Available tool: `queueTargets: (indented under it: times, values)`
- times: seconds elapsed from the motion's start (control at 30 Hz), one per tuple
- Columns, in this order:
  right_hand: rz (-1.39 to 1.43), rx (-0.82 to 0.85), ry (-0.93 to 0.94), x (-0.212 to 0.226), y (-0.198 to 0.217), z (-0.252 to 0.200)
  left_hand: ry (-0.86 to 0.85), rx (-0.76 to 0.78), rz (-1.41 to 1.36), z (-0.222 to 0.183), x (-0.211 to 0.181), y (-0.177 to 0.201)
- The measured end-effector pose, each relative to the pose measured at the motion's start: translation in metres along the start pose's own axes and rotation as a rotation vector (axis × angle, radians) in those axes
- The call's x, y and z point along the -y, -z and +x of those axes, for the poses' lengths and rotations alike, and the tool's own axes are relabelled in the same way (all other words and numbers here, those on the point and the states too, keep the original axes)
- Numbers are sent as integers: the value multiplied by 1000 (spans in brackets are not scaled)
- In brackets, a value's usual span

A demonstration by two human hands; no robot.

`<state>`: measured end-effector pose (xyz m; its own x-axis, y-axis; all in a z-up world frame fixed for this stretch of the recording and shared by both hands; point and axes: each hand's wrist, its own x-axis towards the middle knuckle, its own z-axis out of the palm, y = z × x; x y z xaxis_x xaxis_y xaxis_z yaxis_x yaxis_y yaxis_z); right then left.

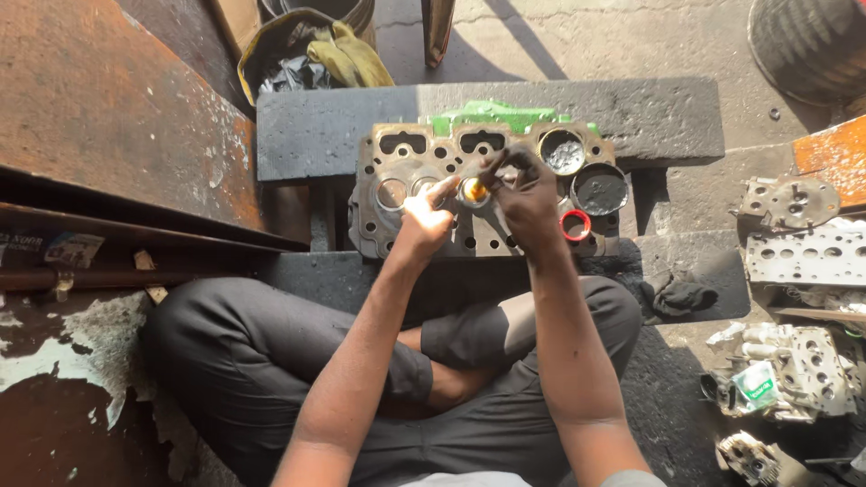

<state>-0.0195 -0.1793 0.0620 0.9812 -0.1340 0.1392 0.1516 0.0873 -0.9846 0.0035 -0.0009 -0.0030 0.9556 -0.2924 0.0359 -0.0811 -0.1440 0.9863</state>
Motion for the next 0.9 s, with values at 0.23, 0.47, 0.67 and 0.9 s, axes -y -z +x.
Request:
queueTargets:
  times: [0.23,0.47,0.67,0.9]
  values:
    - [8,-19,-51,11,-2,0,-25,38,1,-4,-13,2]
    - [-156,-5,-71,-3,0,3,69,-63,419,-42,-42,29]
    - [-81,38,42,5,0,4,167,396,685,-113,-5,-3]
    - [-365,-78,-115,-11,-15,16,9,227,993,-135,75,-52]
